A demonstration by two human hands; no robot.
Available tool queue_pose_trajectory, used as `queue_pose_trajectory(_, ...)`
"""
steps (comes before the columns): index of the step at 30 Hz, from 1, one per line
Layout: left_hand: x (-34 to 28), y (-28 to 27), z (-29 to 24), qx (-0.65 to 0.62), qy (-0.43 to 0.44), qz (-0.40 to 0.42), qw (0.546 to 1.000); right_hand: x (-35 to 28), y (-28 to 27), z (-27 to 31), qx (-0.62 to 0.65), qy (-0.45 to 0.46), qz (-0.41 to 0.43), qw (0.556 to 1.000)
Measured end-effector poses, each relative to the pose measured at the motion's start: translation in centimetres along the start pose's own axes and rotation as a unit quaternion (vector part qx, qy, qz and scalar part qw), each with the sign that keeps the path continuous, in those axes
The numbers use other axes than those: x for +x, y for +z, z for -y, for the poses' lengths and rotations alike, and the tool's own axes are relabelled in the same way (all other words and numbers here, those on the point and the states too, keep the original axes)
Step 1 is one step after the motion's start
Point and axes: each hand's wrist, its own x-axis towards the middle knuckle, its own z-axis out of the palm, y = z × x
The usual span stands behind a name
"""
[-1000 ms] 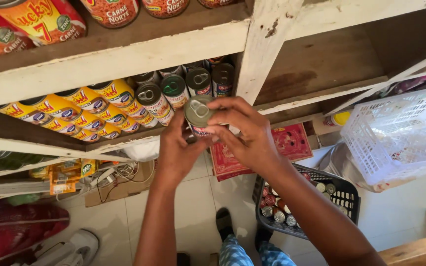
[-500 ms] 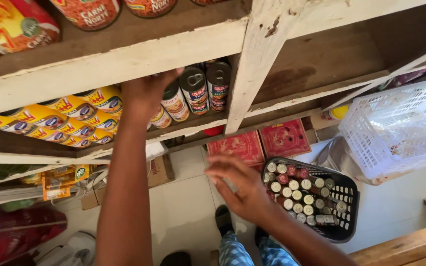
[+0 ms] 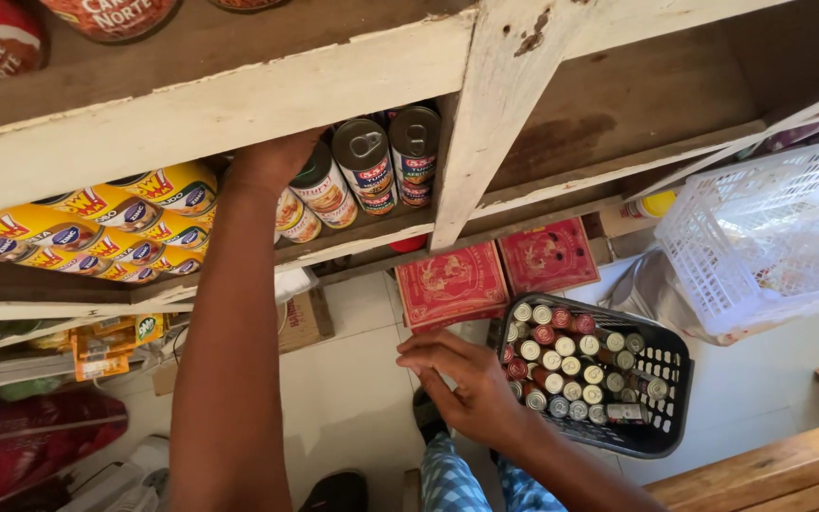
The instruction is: Organize and stock canned goods onto wooden shelves from a storage basket.
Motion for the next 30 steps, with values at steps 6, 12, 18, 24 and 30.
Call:
queue_pose_trajectory(6,0.2,1.2,2.3,0.068,0.059,-0.039,0.995,-0.1,0.2,-0.6,0.013,0.051,0.019,0.998)
queue_pose_trajectory(12,0.0,0.8,1.7,0.050,0.052,-0.028,0.997,0.5,0.6,-1.0,-0.003,0.012,0.006,1.000)
queue_pose_trajectory(18,0.6,2.4,3.9,0.059,0.094,-0.057,0.992,5.0,0.2,-1.1,0.019,0.021,-0.022,0.999)
queue_pose_trajectory(24,0.2,2.1,4.1,0.087,0.073,-0.048,0.992,10.2,-0.5,1.1,0.047,0.020,-0.070,0.996)
queue_pose_trajectory(30,0.0,1.6,4.3,0.154,0.121,-0.073,0.978,14.2,-0.2,1.4,0.069,0.009,-0.104,0.992)
